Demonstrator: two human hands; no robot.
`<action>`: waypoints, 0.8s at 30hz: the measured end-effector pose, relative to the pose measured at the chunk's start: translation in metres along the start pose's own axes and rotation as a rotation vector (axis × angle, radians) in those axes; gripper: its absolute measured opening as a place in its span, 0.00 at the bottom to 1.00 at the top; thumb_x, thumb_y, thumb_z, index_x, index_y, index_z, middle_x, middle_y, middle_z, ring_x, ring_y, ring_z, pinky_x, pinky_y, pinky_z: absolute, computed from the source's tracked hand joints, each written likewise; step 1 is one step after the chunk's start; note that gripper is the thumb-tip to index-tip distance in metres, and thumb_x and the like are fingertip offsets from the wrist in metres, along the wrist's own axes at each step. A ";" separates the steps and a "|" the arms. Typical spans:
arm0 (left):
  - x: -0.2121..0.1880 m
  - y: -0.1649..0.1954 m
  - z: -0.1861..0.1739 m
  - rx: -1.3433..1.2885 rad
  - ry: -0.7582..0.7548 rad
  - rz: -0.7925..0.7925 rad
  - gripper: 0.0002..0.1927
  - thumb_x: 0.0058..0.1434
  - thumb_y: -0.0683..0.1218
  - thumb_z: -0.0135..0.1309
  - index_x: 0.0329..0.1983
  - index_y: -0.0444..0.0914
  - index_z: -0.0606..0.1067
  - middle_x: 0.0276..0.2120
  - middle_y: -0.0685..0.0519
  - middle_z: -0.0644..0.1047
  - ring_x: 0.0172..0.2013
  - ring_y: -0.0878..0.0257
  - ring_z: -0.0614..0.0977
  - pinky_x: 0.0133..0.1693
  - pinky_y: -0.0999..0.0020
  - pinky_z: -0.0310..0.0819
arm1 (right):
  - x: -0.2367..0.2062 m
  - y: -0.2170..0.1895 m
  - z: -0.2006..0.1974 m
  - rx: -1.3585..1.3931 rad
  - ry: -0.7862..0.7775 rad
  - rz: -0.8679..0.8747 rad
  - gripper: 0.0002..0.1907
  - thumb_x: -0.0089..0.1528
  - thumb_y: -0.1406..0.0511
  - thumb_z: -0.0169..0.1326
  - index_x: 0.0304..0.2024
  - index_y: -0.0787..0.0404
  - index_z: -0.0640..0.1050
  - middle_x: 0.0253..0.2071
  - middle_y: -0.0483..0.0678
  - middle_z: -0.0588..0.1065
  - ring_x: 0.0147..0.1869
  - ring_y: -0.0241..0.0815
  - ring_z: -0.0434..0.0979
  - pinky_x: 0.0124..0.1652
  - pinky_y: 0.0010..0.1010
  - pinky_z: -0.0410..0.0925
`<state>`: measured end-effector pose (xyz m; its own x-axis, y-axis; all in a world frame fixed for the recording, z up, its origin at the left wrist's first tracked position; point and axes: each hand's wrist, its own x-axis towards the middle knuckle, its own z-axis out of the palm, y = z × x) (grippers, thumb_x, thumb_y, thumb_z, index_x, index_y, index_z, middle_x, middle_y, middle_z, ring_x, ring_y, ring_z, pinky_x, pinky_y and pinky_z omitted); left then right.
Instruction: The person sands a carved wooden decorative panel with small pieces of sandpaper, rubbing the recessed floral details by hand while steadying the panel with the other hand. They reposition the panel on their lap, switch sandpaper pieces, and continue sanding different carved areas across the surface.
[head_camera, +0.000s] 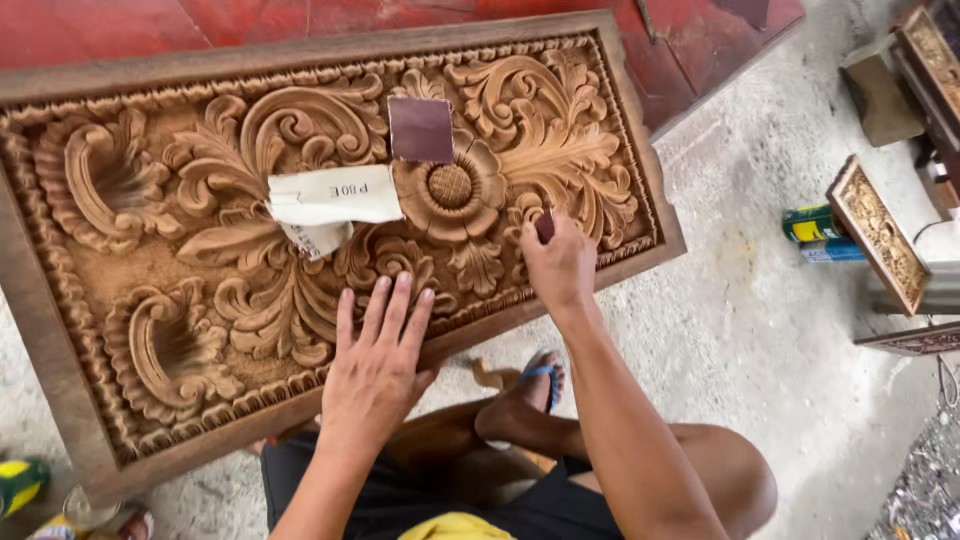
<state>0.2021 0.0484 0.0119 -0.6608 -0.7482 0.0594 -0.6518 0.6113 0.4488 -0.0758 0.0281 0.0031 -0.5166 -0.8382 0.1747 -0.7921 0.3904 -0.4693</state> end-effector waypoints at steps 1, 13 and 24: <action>0.000 0.000 0.001 0.006 0.015 0.013 0.52 0.45 0.57 0.67 0.73 0.41 0.62 0.72 0.44 0.60 0.70 0.49 0.60 0.68 0.40 0.44 | 0.002 -0.002 0.001 0.018 -0.077 0.130 0.14 0.64 0.60 0.55 0.35 0.67 0.77 0.29 0.55 0.78 0.28 0.48 0.78 0.26 0.40 0.71; -0.005 -0.001 0.006 0.034 0.100 -0.015 0.45 0.52 0.60 0.62 0.70 0.41 0.64 0.70 0.45 0.62 0.70 0.50 0.61 0.69 0.41 0.45 | 0.025 -0.012 -0.025 0.103 -0.313 0.349 0.13 0.62 0.60 0.54 0.32 0.64 0.76 0.27 0.48 0.76 0.24 0.37 0.74 0.20 0.28 0.70; -0.004 0.002 0.007 0.049 0.095 -0.004 0.46 0.49 0.60 0.64 0.70 0.41 0.64 0.70 0.44 0.62 0.70 0.49 0.62 0.69 0.42 0.45 | 0.028 -0.008 -0.017 0.040 -0.299 0.207 0.13 0.64 0.60 0.52 0.34 0.64 0.76 0.26 0.50 0.78 0.27 0.42 0.79 0.28 0.36 0.74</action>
<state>0.2006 0.0547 0.0063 -0.6211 -0.7706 0.1428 -0.6735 0.6180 0.4056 -0.0892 0.0083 0.0267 -0.5418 -0.8197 -0.1859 -0.6645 0.5532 -0.5025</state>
